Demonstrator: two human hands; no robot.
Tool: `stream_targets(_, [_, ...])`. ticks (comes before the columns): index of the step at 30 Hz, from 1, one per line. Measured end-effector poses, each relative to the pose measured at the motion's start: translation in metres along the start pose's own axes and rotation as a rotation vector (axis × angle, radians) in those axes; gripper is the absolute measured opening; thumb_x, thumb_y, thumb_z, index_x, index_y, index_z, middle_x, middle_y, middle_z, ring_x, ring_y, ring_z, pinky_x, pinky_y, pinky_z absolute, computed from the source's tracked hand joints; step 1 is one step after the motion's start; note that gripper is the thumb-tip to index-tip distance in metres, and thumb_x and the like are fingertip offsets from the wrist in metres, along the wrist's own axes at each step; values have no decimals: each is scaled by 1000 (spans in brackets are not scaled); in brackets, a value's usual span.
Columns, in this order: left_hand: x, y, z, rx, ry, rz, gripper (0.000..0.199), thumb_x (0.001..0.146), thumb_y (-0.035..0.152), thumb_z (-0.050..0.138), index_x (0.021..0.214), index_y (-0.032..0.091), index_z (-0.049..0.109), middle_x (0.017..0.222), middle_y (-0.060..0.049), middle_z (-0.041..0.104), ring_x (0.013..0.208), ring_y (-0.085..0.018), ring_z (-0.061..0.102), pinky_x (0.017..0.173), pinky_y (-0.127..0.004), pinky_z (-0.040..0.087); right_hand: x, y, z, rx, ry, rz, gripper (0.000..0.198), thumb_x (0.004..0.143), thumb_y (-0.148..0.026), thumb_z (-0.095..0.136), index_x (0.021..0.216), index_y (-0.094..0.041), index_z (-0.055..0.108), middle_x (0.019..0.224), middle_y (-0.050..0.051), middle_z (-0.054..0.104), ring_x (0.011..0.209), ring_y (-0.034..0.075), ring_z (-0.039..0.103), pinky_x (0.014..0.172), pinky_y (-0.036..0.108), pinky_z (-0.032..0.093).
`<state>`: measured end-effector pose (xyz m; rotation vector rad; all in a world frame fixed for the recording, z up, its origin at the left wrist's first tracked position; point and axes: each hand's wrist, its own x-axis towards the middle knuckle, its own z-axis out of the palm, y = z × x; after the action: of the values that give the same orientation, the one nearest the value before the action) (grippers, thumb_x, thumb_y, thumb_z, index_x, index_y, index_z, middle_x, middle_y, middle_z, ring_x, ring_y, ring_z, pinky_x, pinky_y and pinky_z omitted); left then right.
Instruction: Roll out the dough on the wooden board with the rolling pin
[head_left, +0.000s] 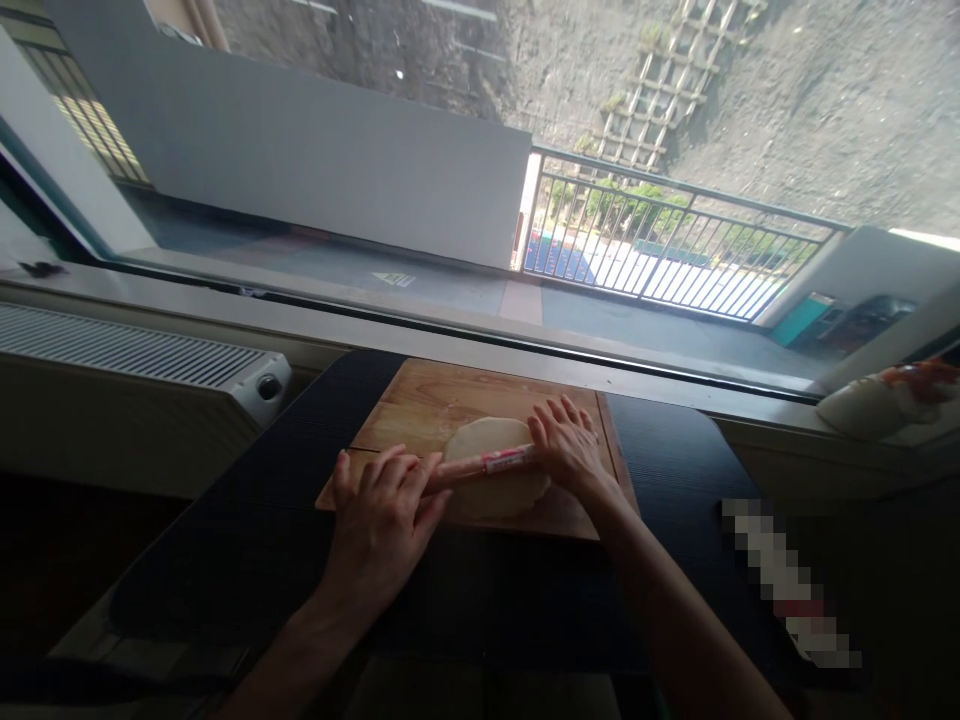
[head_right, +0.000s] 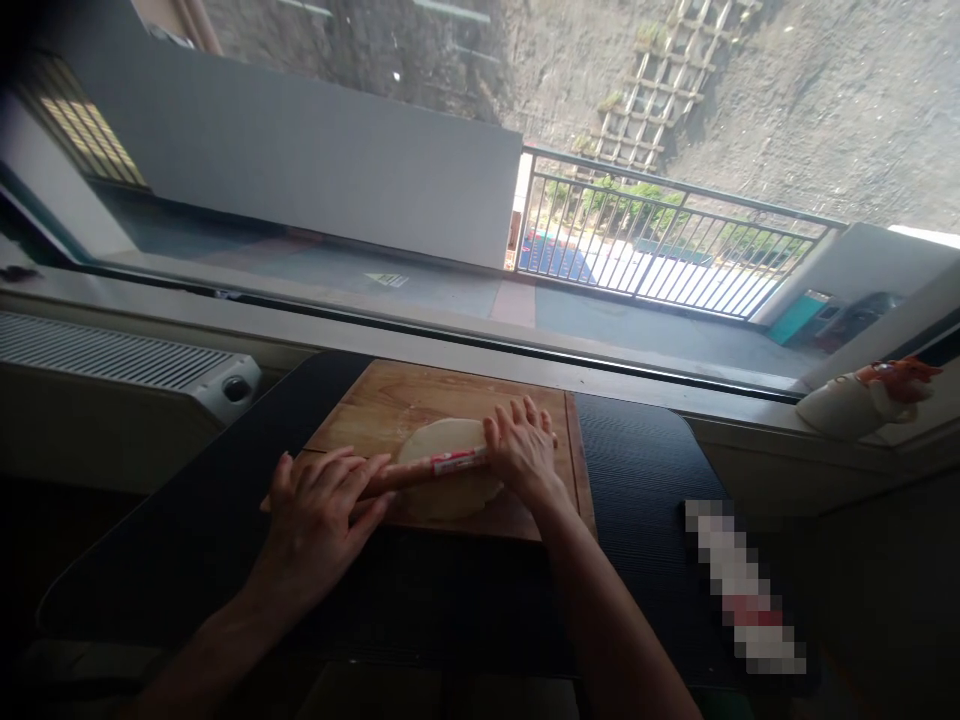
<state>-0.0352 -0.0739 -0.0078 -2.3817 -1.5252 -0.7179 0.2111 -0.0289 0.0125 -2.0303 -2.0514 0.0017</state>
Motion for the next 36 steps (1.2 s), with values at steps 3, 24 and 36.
stream_targets(3, [5, 0, 0, 33, 31, -22, 37, 86, 38, 47, 116, 18, 58, 108, -12, 62, 110, -30, 51, 103, -61, 16, 57, -13, -2, 60, -68, -1, 48, 96, -45, 18, 117, -23, 54, 131, 7, 50, 130, 22, 32, 105, 45, 22])
stream_targets(24, [-4, 0, 2, -5, 19, 13, 38, 86, 34, 47, 119, 18, 55, 106, -11, 64, 111, -30, 51, 104, -62, 13, 30, -28, 3, 51, -56, -130, 46, 96, -47, 19, 127, -30, 48, 139, 0, 43, 137, 22, 17, 109, 45, 14])
stream_targets(36, [-14, 4, -5, -80, 20, 1, 36, 87, 28, 48, 121, 21, 54, 106, -7, 64, 112, -27, 51, 106, -60, 14, 2, -39, 10, 59, 71, -134, 48, 96, -46, 17, 126, -26, 48, 140, 3, 42, 138, 22, 16, 110, 46, 13])
